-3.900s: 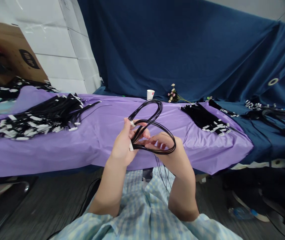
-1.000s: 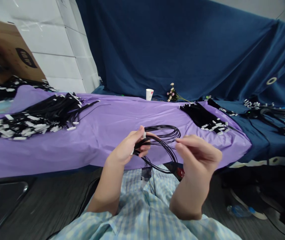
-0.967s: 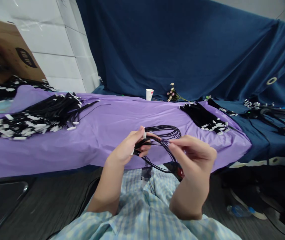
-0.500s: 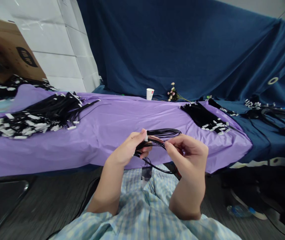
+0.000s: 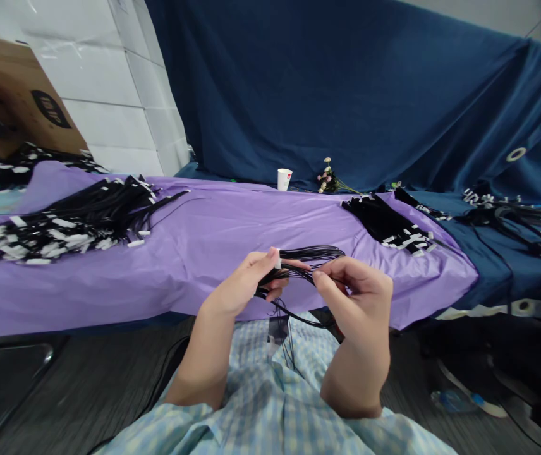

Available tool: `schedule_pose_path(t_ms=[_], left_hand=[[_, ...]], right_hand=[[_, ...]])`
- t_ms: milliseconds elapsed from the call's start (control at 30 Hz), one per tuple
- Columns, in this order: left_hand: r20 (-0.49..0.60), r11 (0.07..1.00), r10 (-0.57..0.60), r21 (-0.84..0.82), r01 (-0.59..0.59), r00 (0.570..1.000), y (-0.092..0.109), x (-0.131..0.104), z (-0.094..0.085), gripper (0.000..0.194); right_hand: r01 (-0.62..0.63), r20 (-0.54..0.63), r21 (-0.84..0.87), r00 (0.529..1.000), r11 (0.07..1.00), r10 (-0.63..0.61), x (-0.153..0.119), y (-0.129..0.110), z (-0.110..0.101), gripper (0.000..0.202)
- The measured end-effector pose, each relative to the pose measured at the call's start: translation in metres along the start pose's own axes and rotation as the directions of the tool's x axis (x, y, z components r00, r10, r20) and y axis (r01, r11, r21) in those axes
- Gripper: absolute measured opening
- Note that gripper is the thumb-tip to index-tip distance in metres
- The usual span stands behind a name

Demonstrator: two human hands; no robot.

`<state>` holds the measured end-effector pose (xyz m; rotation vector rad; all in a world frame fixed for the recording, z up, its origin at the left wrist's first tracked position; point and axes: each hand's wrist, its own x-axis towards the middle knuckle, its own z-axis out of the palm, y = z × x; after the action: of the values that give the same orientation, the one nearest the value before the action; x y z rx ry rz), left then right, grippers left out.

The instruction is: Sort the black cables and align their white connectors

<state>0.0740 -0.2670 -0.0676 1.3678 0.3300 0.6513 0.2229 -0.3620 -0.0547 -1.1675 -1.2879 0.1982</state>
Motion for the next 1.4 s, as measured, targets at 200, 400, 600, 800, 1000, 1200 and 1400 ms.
schedule_pose_path(t_ms=[200, 400, 600, 800, 1000, 1200, 1400], left_hand=[[0.038, 1.0, 0.013, 0.015, -0.013, 0.999, -0.002, 0.0, -0.003, 0.061], [0.042, 1.0, 0.022, -0.002, -0.022, 0.999, -0.003, 0.001, -0.002, 0.06], [0.041, 0.998, 0.059, 0.033, -0.06, 0.997, -0.006, 0.001, -0.004, 0.055], [0.048, 0.996, 0.048, 0.077, -0.052, 0.998, -0.009, 0.002, -0.006, 0.051], [0.035, 0.996, 0.048, 0.071, -0.05, 0.998, -0.01, 0.003, -0.005, 0.048], [0.052, 0.988, 0.045, 0.143, -0.052, 0.998, -0.007, 0.005, -0.005, 0.05], [0.064, 0.985, 0.05, 0.162, -0.06, 0.997, -0.011, 0.006, -0.011, 0.051]], right_hand=[[-0.036, -0.104, 0.018, 0.994, 0.999, 0.038, -0.002, -0.005, 0.006, 0.014], [-0.031, -0.087, 0.01, 0.996, 0.999, 0.032, -0.002, -0.005, 0.006, 0.015], [-0.134, -0.081, 0.048, 0.987, 0.99, 0.138, -0.001, -0.007, 0.007, 0.019], [-0.133, 0.013, -0.018, 0.991, 0.991, 0.134, 0.003, -0.002, 0.003, 0.016], [0.08, 0.045, -0.064, 0.996, 0.995, -0.077, 0.009, 0.004, 0.004, 0.007], [0.121, 0.102, -0.018, 0.988, 0.993, -0.118, 0.014, 0.005, 0.005, 0.007], [0.171, 0.142, 0.027, 0.975, 0.985, -0.173, 0.017, 0.005, 0.005, 0.008]])
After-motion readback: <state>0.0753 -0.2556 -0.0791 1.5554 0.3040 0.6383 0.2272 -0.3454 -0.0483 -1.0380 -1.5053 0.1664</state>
